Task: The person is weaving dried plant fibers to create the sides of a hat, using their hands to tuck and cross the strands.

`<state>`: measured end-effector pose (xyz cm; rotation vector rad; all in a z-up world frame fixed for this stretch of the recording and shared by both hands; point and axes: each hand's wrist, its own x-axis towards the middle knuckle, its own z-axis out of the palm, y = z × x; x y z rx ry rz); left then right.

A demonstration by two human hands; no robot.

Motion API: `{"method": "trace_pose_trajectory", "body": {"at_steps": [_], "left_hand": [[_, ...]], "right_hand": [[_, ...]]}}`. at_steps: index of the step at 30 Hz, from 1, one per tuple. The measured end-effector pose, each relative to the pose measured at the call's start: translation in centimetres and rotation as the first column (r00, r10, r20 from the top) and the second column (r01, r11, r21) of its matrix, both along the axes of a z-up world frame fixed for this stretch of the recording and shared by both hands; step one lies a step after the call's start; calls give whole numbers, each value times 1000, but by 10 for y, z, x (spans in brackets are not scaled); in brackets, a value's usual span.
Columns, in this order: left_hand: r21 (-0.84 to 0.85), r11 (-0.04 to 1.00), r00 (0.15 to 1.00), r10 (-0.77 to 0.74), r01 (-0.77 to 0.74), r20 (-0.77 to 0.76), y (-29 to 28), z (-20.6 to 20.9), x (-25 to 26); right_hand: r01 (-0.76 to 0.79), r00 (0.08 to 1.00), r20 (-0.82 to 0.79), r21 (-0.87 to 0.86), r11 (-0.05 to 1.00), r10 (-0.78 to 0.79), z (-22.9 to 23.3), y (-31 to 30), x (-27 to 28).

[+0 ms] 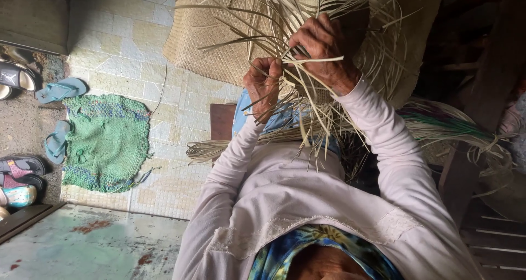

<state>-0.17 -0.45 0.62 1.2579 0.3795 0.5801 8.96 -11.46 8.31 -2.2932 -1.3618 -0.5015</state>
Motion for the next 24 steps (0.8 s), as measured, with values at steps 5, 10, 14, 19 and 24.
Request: {"method": "trace_pose_trajectory", "body": {"at_steps": [5, 10, 14, 19, 24], "left_hand": [[-21, 1000, 999, 20, -20, 29, -2, -4, 1], [64, 997, 999, 38, -40, 22, -2, -1, -2], [108, 991, 996, 81, -85, 37, -5, -9, 1], [178, 982, 963, 20, -70, 269, 1, 6, 4], [426, 901, 995, 94, -79, -15, 2, -9, -1]], "right_hand": [[-214, 977, 28, 83, 973, 212, -31, 5, 12], [-386, 920, -41, 72, 920, 389, 5, 11, 5], [-421, 902, -104, 11, 907, 420, -25, 9, 19], [-453, 863, -255, -10, 891, 436, 13, 20, 10], [-355, 934, -5, -83, 931, 356, -18, 10, 11]]}}
